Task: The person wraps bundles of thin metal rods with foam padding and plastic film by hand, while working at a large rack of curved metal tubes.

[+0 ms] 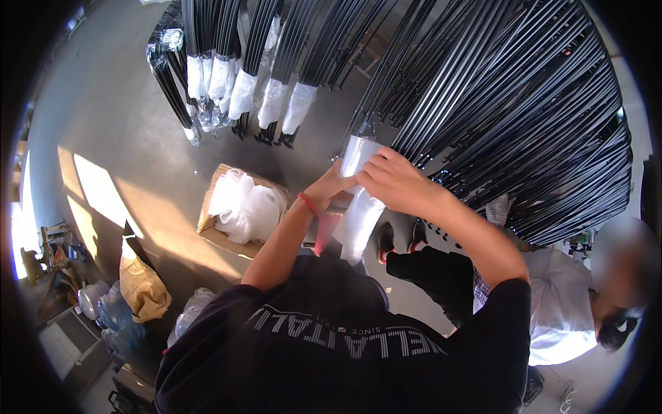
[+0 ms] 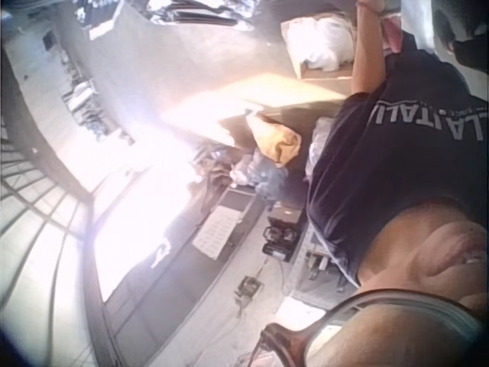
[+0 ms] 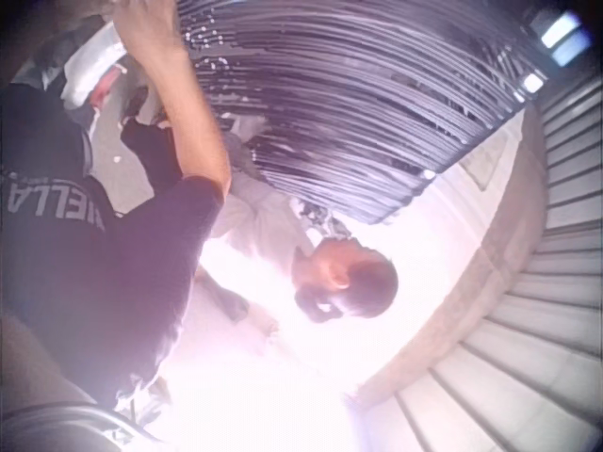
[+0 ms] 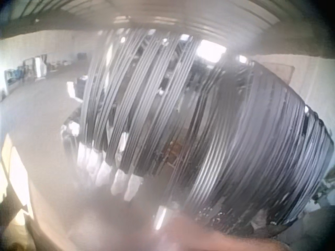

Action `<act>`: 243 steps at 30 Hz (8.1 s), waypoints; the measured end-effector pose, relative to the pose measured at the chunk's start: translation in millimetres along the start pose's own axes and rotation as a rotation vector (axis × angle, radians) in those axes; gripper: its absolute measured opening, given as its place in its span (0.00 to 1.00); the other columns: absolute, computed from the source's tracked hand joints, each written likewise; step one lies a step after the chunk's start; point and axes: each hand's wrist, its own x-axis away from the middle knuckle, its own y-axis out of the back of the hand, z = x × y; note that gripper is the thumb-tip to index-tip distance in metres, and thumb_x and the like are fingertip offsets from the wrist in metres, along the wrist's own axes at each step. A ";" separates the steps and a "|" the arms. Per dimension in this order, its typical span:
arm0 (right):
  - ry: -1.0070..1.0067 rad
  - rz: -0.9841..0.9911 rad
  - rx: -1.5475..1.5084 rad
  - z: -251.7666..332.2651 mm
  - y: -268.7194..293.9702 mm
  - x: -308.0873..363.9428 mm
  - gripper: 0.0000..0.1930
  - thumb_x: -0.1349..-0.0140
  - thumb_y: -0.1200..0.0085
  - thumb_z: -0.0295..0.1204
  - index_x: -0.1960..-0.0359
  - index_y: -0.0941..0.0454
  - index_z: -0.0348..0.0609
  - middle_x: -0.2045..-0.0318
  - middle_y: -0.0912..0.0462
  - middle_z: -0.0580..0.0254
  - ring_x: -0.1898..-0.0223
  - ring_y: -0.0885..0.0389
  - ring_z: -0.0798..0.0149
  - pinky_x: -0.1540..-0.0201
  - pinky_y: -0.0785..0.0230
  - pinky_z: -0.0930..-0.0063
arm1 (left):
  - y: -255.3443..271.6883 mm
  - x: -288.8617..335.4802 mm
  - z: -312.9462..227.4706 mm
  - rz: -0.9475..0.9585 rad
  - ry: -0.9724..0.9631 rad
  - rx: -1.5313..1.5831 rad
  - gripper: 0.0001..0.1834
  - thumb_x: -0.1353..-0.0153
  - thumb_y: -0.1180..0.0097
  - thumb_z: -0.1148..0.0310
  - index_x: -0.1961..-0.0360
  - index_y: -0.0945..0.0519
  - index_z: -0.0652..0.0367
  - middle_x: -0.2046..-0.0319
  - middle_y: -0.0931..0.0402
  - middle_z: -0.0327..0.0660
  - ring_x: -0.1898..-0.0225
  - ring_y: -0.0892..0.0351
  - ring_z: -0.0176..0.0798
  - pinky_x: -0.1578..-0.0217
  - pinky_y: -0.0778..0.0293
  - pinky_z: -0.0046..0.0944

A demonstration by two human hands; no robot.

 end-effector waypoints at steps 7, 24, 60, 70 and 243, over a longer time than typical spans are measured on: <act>-0.024 0.341 -0.103 -8.9 -6.5 -29.0 0.07 0.61 0.42 0.31 0.85 0.24 0.41 0.83 0.26 0.61 0.71 0.26 0.60 0.64 0.41 0.70 | 18.1 -7.6 38.0 -0.286 0.052 0.173 0.31 0.47 0.47 0.59 0.44 0.43 0.54 0.53 0.35 0.38 0.52 0.32 0.36 0.58 0.30 0.38; -0.059 0.450 -0.069 -8.8 -3.8 -41.1 0.11 0.61 0.41 0.35 0.83 0.23 0.39 0.82 0.23 0.57 0.73 0.24 0.59 0.68 0.40 0.69 | 53.2 78.4 15.6 -0.018 -0.264 0.368 0.44 0.58 0.41 0.57 0.42 0.47 0.64 0.48 0.39 0.40 0.47 0.40 0.34 0.49 0.41 0.36; -0.122 -0.251 -0.044 -1.7 -26.4 -12.7 0.05 0.60 0.51 0.27 0.90 0.28 0.47 0.86 0.31 0.64 0.74 0.33 0.65 0.62 0.46 0.72 | 16.0 57.1 -17.5 0.124 -0.335 -0.102 0.50 0.78 0.31 0.63 0.48 0.40 0.65 0.56 0.33 0.41 0.55 0.33 0.34 0.54 0.37 0.35; -0.049 -0.061 -0.135 -13.4 -21.4 -10.0 0.04 0.61 0.49 0.25 0.86 0.31 0.47 0.81 0.34 0.65 0.70 0.36 0.66 0.61 0.46 0.73 | 3.6 66.0 -23.8 0.067 -0.256 -0.231 0.51 0.79 0.29 0.63 0.48 0.40 0.63 0.56 0.34 0.41 0.53 0.35 0.35 0.51 0.40 0.36; -0.267 -1.612 -2.200 97.6 -116.6 0.3 0.15 0.35 0.68 0.40 0.55 0.38 0.44 0.61 0.30 0.64 0.60 0.29 0.72 0.57 0.35 0.79 | -45.5 69.4 -23.9 -0.107 -0.215 -1.018 0.47 0.74 0.31 0.57 0.49 0.37 0.64 0.57 0.35 0.49 0.53 0.34 0.48 0.53 0.37 0.41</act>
